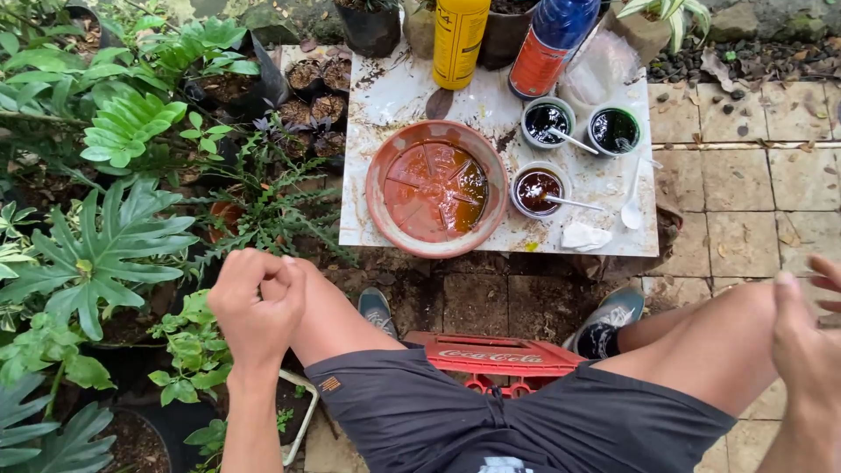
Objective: A person is carefully mixing different colored liquids in a large bowl using a spoon and a small plastic bag for precise additions, likely for agricultural purposes.
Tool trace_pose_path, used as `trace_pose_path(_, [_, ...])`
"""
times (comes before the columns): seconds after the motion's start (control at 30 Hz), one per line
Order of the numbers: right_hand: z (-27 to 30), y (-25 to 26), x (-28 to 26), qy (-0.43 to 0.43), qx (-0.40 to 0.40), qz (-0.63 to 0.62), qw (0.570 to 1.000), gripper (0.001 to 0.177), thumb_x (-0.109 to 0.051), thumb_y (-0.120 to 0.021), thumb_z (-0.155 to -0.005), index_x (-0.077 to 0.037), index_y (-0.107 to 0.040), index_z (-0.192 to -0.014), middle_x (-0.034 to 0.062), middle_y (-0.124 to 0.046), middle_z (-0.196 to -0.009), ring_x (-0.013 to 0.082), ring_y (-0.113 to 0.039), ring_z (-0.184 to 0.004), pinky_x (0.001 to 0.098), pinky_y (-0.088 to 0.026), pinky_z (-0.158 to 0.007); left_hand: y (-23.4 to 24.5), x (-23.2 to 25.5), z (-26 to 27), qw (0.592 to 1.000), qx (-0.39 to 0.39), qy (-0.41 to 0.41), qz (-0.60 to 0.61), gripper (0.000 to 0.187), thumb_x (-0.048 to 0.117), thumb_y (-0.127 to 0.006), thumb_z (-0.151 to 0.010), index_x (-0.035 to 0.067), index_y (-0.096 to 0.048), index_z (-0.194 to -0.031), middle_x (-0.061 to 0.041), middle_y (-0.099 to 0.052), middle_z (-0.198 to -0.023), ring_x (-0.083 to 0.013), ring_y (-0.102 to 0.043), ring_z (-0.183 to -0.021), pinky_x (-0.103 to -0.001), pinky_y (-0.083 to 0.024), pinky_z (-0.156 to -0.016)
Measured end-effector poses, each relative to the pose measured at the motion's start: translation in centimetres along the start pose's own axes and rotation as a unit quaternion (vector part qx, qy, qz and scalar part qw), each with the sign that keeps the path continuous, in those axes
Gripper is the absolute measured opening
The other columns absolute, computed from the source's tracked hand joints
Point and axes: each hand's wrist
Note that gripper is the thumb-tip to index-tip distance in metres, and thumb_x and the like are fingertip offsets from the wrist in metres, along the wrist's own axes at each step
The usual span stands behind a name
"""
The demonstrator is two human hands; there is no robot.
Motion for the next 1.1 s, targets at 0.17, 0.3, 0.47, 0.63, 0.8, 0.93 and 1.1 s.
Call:
trace_pose_path(0.17, [-4.3, -1.4, -8.0, -0.050, -0.121, 0.028, 0.991, 0.031, -0.020, -0.075, -0.106, -0.001, -0.078, -0.130, 0.0151, -0.075, -0.110, 0.0246, -0.070, -0.088, 0.0386, -0.057, -0.080, -3.3, -0.6, 0.2, 0.996, -0.058, 0.038, 0.054, 0.019, -0.011, -0.057, -0.079, 0.002, -0.064, -0.091, -0.012, -0.066, -0.095, -0.0236, -0.062, -0.091, -0.031, -0.052, -0.073])
trace_pose_path(0.3, [-6.8, -6.4, -7.9, -0.020, -0.151, -0.001, 0.988, 0.029, -0.017, -0.077, -0.101, 0.000, -0.077, -0.124, 0.0156, -0.077, -0.102, 0.0239, -0.073, -0.077, 0.0331, -0.058, -0.079, -6.0, -2.1, 1.8, 0.988, -0.117, 0.099, 0.031, 0.020, 0.004, -0.061, -0.089, 0.003, -0.071, -0.106, -0.015, -0.060, -0.122, -0.0231, -0.065, -0.096, -0.030, -0.058, -0.068])
trace_pose_path(0.47, [-12.4, -10.8, -7.7, 0.112, -0.093, -0.029, 0.989, 0.016, -0.009, -0.079, -0.104, -0.002, -0.079, -0.118, 0.0126, -0.078, -0.098, 0.0209, -0.072, -0.078, 0.0313, -0.059, -0.071, -8.8, -5.3, 3.7, 0.987, -0.106, 0.119, -0.001, 0.017, 0.008, -0.064, -0.095, 0.003, -0.071, -0.110, -0.015, -0.060, -0.122, -0.0246, -0.065, -0.095, -0.033, -0.056, -0.062])
trace_pose_path(0.63, [-21.3, -16.0, -8.6, 0.070, -0.117, -0.042, 0.990, 0.010, -0.003, -0.077, -0.103, 0.000, -0.078, -0.112, 0.0167, -0.078, -0.100, 0.0240, -0.073, -0.077, 0.0255, -0.058, -0.059, -10.0, -6.8, 4.2, 0.994, -0.042, 0.099, -0.004, 0.014, 0.002, -0.065, -0.095, 0.001, -0.071, -0.107, -0.015, -0.063, -0.115, -0.0217, -0.065, -0.084, -0.029, -0.055, -0.063])
trace_pose_path(0.8, [-26.9, -19.7, -9.4, -0.008, -0.167, -0.040, 0.985, 0.031, -0.016, -0.082, -0.096, 0.000, -0.076, -0.122, 0.0152, -0.075, -0.113, 0.0236, -0.069, -0.087, 0.0403, -0.056, -0.080, -10.1, -6.7, 4.0, 0.994, 0.018, 0.112, -0.007, 0.010, 0.002, -0.065, -0.094, 0.003, -0.072, -0.101, -0.012, -0.066, -0.108, -0.0198, -0.065, -0.089, -0.027, -0.052, -0.059])
trace_pose_path(0.93, [-28.0, -21.6, -9.6, -0.115, -0.180, 0.006, 0.977, 0.037, -0.020, -0.082, -0.096, -0.005, -0.072, -0.128, 0.0179, -0.070, -0.123, 0.0341, -0.067, -0.105, 0.0480, -0.052, -0.091, -9.9, -6.5, 4.1, 0.991, 0.044, 0.129, -0.005, 0.010, 0.001, -0.065, -0.093, 0.003, -0.073, -0.100, -0.010, -0.068, -0.105, -0.0176, -0.064, -0.082, -0.026, -0.050, -0.056])
trace_pose_path(1.1, [-28.9, -24.7, -7.1, -0.168, -0.163, -0.018, 0.972, 0.028, -0.022, -0.085, -0.094, -0.003, -0.077, -0.113, 0.0143, -0.073, -0.110, 0.0274, -0.069, -0.096, 0.0400, -0.057, -0.087, -9.9, -6.8, 4.3, 0.991, 0.047, 0.125, -0.004, 0.011, 0.000, -0.064, -0.093, 0.003, -0.073, -0.099, -0.011, -0.069, -0.104, -0.0168, -0.063, -0.077, -0.025, -0.047, -0.053])
Point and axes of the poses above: each hand's wrist, its own z-axis away from the middle knuckle, its own y-axis out of the back of the hand, x = y × z
